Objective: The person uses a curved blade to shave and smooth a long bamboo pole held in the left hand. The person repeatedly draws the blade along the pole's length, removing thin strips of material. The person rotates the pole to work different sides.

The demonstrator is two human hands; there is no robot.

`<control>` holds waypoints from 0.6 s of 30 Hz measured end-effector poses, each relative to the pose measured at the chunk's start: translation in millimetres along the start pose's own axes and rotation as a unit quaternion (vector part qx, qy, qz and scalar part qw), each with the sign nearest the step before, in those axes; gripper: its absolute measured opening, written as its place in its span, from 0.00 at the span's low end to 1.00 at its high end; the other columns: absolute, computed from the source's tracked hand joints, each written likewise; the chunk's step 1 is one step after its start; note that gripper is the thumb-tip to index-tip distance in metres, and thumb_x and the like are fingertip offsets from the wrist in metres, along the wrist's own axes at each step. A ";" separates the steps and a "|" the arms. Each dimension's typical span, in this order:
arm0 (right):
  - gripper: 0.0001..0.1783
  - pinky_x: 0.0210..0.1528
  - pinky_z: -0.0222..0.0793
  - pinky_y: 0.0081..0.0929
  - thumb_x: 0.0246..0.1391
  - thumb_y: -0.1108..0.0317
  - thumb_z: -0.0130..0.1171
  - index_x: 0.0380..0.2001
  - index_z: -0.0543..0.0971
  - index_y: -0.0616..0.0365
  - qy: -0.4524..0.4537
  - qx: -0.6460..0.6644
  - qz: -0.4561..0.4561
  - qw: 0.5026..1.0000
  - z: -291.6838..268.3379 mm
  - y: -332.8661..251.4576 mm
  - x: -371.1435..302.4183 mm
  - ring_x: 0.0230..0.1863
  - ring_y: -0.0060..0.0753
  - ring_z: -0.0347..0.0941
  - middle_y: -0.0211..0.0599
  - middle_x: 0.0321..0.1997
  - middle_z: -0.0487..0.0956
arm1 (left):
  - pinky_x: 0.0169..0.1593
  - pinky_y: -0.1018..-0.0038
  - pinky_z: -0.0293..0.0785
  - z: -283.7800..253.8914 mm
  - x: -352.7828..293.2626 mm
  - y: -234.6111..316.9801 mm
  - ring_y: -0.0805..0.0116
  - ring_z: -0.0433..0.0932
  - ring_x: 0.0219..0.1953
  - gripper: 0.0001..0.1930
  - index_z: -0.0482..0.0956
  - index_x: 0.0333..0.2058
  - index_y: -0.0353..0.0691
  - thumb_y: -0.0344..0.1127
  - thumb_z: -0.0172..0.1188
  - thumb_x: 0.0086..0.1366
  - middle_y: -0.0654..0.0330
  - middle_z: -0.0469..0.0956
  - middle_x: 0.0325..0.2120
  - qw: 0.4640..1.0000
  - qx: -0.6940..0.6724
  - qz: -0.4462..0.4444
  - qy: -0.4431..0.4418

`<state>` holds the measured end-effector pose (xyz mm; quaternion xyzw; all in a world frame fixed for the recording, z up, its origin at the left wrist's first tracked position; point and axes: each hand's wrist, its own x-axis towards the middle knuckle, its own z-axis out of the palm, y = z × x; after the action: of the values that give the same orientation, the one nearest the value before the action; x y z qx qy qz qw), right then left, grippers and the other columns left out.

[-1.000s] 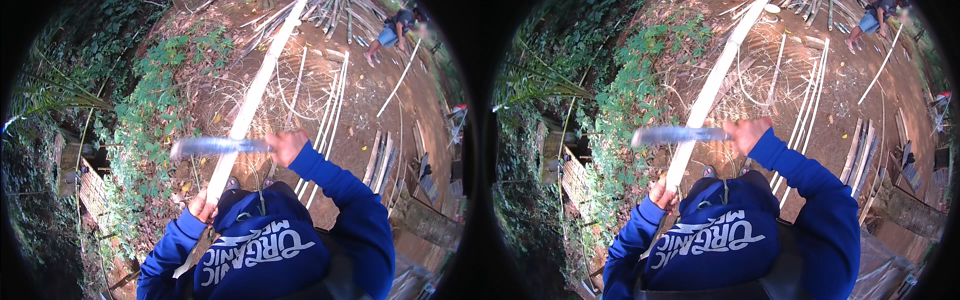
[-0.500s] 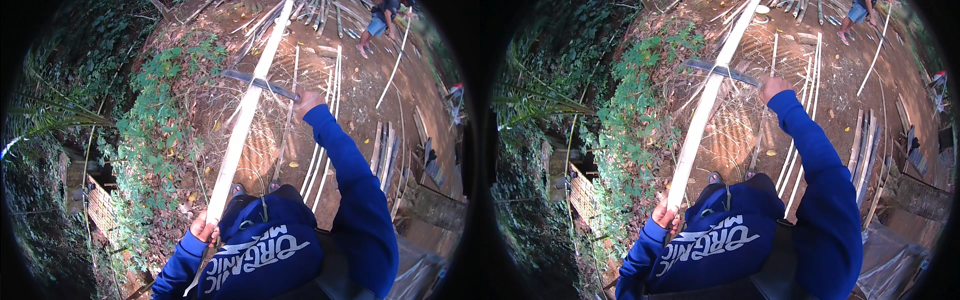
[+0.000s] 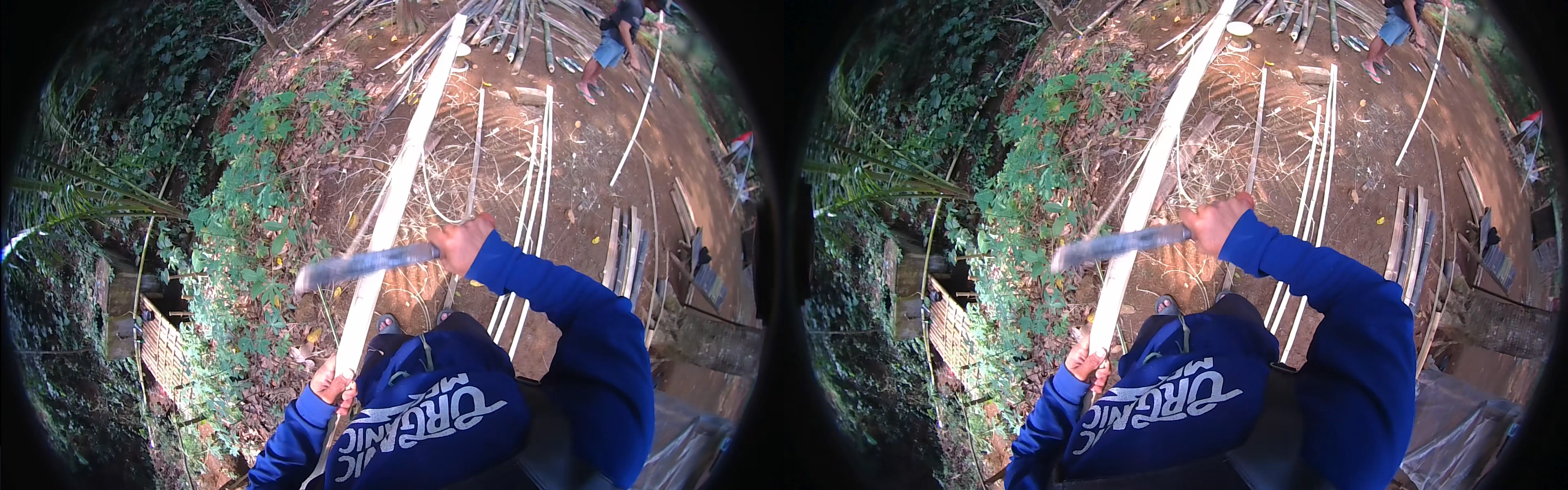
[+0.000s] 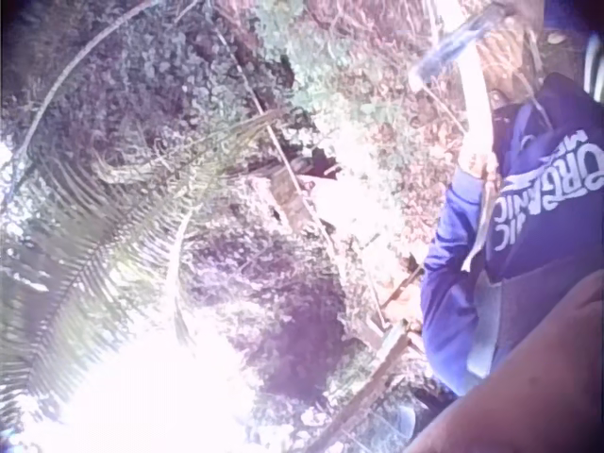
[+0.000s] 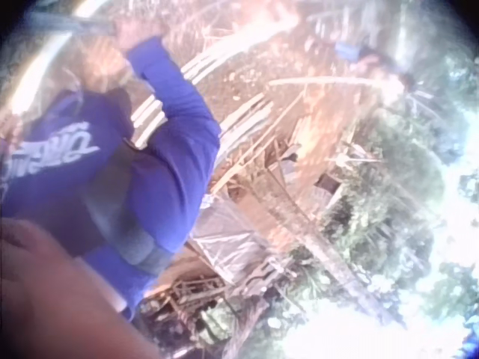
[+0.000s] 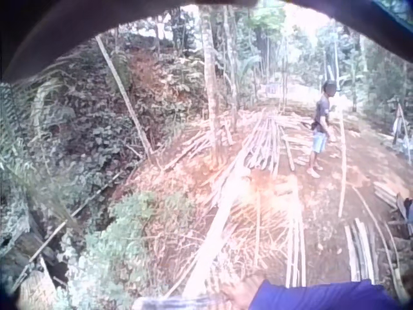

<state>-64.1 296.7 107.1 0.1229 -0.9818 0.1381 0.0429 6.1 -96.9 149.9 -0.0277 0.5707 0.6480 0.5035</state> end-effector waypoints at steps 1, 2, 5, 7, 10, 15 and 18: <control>0.09 0.27 0.73 0.40 0.53 0.60 0.52 0.34 0.73 0.50 -0.004 -0.054 0.002 0.999 -13.2 -2.3 6.5 0.20 0.36 0.75 0.33 0.18 0.76 | 0.15 0.82 0.64 1.6 -5.5 -1.8 0.78 0.66 0.15 0.11 0.61 0.46 0.45 0.39 0.48 0.69 0.65 0.66 0.18 1.000 -0.004 0.011 -0.004; 0.09 0.28 0.73 0.41 0.53 0.59 0.52 0.33 0.75 0.50 -0.007 -0.115 0.001 0.993 -30.6 0.3 16.4 0.20 0.36 0.76 0.34 0.19 0.77 | 0.15 0.81 0.64 -1.5 -5.9 -11.1 0.78 0.66 0.14 0.10 0.62 0.46 0.46 0.38 0.49 0.69 0.65 0.66 0.17 1.000 -0.001 0.015 -0.008; 0.09 0.28 0.74 0.48 0.53 0.61 0.51 0.34 0.74 0.51 -0.033 -0.102 0.169 0.980 -19.8 36.4 17.6 0.23 0.39 0.78 0.37 0.20 0.78 | 0.15 0.79 0.65 -3.1 1.3 -6.3 0.76 0.65 0.13 0.10 0.63 0.45 0.46 0.37 0.50 0.68 0.64 0.66 0.17 0.999 0.022 -0.032 -0.001; 0.09 0.27 0.74 0.48 0.54 0.63 0.51 0.36 0.73 0.54 -0.015 -0.047 0.208 0.977 -28.5 30.3 29.1 0.23 0.44 0.78 0.40 0.20 0.78 | 0.14 0.80 0.64 -12.6 6.2 -14.1 0.76 0.65 0.12 0.11 0.63 0.46 0.46 0.38 0.50 0.68 0.64 0.66 0.16 0.999 0.022 -0.024 0.021; 0.09 0.28 0.74 0.44 0.55 0.62 0.49 0.36 0.73 0.53 -0.042 -0.119 -0.030 0.992 -24.7 -15.7 9.9 0.23 0.40 0.78 0.34 0.19 0.78 | 0.15 0.80 0.62 -1.3 -3.6 -3.6 0.76 0.64 0.13 0.14 0.61 0.50 0.46 0.39 0.51 0.68 0.64 0.65 0.17 1.000 -0.012 -0.018 0.005; 0.10 0.33 0.75 0.44 0.57 0.65 0.48 0.38 0.74 0.56 0.006 -0.072 0.324 0.943 -50.6 87.8 37.3 0.25 0.40 0.78 0.39 0.22 0.76 | 0.17 0.80 0.62 2.0 -9.7 -10.1 0.76 0.65 0.16 0.13 0.62 0.48 0.48 0.39 0.51 0.68 0.64 0.65 0.17 0.999 -0.005 -0.043 -0.009; 0.07 0.35 0.75 0.45 0.55 0.66 0.50 0.36 0.70 0.54 -0.088 -0.070 0.241 0.964 -57.8 31.7 32.5 0.25 0.43 0.78 0.40 0.19 0.76 | 0.16 0.81 0.61 -9.6 -16.3 -23.0 0.79 0.63 0.15 0.09 0.62 0.44 0.43 0.39 0.48 0.70 0.66 0.64 0.17 1.000 -0.011 -0.018 -0.021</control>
<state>-100.6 335.1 158.1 -0.1087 -0.9896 0.0635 -0.0693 24.7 -118.0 140.2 -0.0300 0.5520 0.6460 0.5264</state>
